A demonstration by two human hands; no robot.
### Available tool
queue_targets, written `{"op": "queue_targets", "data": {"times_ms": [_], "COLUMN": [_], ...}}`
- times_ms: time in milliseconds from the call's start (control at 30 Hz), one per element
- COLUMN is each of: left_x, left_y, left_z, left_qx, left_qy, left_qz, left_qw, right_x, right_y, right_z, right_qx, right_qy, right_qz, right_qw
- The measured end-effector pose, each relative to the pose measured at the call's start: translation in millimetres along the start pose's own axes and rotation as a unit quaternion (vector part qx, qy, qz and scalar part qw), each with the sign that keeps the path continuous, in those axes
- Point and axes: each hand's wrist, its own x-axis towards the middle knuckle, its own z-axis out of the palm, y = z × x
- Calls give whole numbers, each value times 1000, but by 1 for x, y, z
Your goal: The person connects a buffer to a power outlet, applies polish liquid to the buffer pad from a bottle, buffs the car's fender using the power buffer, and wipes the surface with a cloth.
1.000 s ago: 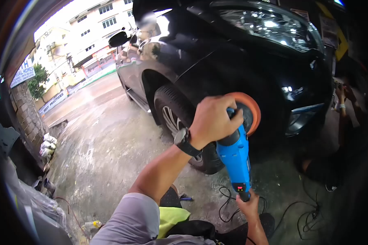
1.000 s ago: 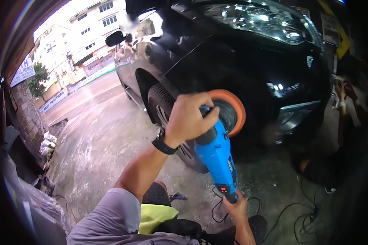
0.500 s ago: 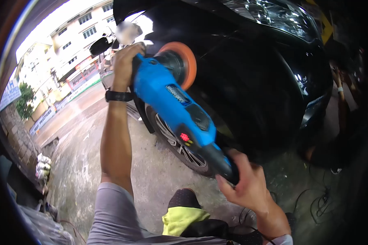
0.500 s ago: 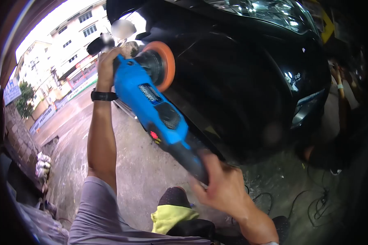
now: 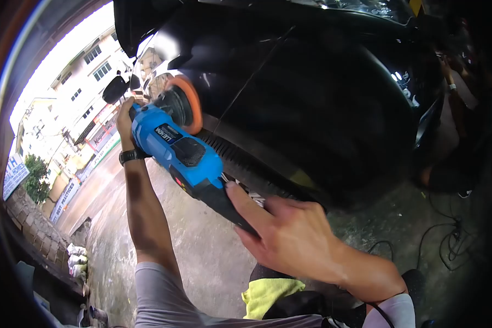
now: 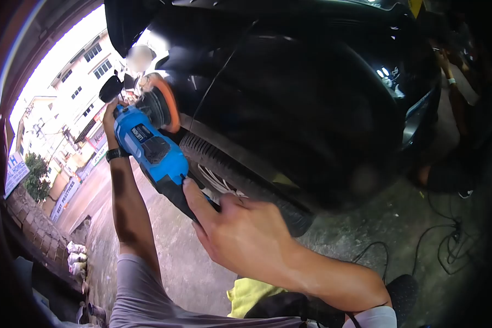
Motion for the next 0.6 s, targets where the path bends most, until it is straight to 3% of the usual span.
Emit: {"op": "queue_targets", "data": {"times_ms": [200, 433, 600], "left_x": [-26, -5, -9], "left_y": [30, 27, 30], "left_z": [40, 31, 36], "left_qx": [114, 68, 86], "left_qy": [-24, -46, -57], "left_qz": [44, 16, 44], "left_qw": [992, 997, 994], "right_x": [-27, -21, -28], "right_y": [4, 6, 4], "right_z": [-19, -17, -19], "right_qx": [29, 26, 22], "right_qy": [-8, -2, -7], "right_qz": [34, 23, 27], "right_qw": [999, 999, 999]}}
